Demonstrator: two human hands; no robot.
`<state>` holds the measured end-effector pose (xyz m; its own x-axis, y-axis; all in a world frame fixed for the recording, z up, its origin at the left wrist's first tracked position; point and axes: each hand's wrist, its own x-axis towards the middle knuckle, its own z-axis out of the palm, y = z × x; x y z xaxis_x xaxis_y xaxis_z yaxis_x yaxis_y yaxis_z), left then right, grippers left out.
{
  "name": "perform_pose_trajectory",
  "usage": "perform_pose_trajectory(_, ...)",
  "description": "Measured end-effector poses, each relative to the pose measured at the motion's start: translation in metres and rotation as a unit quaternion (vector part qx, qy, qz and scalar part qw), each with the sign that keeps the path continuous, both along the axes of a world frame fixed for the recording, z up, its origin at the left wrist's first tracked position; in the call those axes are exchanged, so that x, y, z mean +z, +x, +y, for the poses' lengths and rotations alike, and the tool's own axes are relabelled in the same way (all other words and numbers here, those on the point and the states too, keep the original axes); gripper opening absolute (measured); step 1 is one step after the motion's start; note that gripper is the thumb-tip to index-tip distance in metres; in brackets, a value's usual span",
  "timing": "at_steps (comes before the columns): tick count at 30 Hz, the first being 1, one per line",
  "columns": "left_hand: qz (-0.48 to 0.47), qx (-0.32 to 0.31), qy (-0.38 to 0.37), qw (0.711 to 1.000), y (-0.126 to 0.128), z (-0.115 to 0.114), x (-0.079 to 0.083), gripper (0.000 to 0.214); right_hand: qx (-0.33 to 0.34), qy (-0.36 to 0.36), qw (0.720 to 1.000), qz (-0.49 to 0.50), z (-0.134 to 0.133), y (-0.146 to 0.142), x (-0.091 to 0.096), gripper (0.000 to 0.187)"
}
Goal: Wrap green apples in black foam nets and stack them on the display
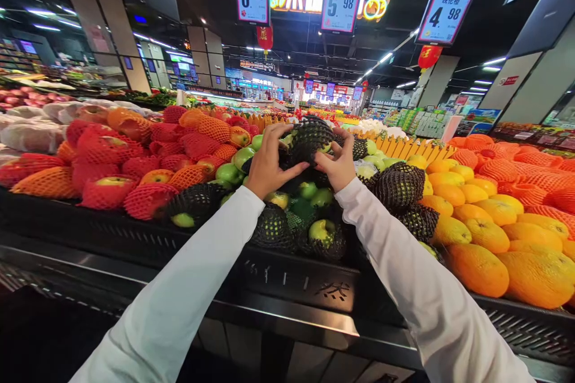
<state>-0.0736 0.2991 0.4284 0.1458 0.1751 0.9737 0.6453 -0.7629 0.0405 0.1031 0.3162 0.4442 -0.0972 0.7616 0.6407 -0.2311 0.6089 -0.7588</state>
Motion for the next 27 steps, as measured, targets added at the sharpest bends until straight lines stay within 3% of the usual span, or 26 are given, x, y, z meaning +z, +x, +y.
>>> perform_pose_trajectory(4, 0.002, 0.010, 0.008, 1.000, 0.004, -0.007, 0.001, 0.026, -0.015, -0.034, 0.999, 0.020, -0.004, 0.003, 0.005, 0.073)
perform_pose_trajectory(6, 0.019, 0.015, -0.001, 1.000, 0.005, -0.008, 0.001, 0.017, -0.013, -0.058, 0.998, 0.033, -0.005, 0.004, 0.008, 0.066)
perform_pose_trajectory(10, 0.044, 0.026, -0.023, 0.998, 0.005, -0.005, -0.001, 0.041, 0.003, -0.062, 0.997, 0.053, -0.007, 0.004, 0.009, 0.063)
perform_pose_trajectory(15, 0.045, 0.062, -0.032, 0.997, 0.003, 0.004, -0.004, 0.020, 0.005, -0.047, 0.998, 0.047, -0.006, 0.004, 0.010, 0.064)
perform_pose_trajectory(21, 0.023, 0.118, -0.053, 0.991, 0.001, 0.003, -0.004, 0.020, 0.035, -0.065, 0.997, 0.036, 0.003, 0.006, 0.009, 0.057)
perform_pose_trajectory(27, -0.001, 0.092, -0.030, 0.995, -0.003, 0.001, -0.004, 0.021, 0.077, -0.061, 0.994, -0.047, 0.000, 0.008, 0.010, 0.055)
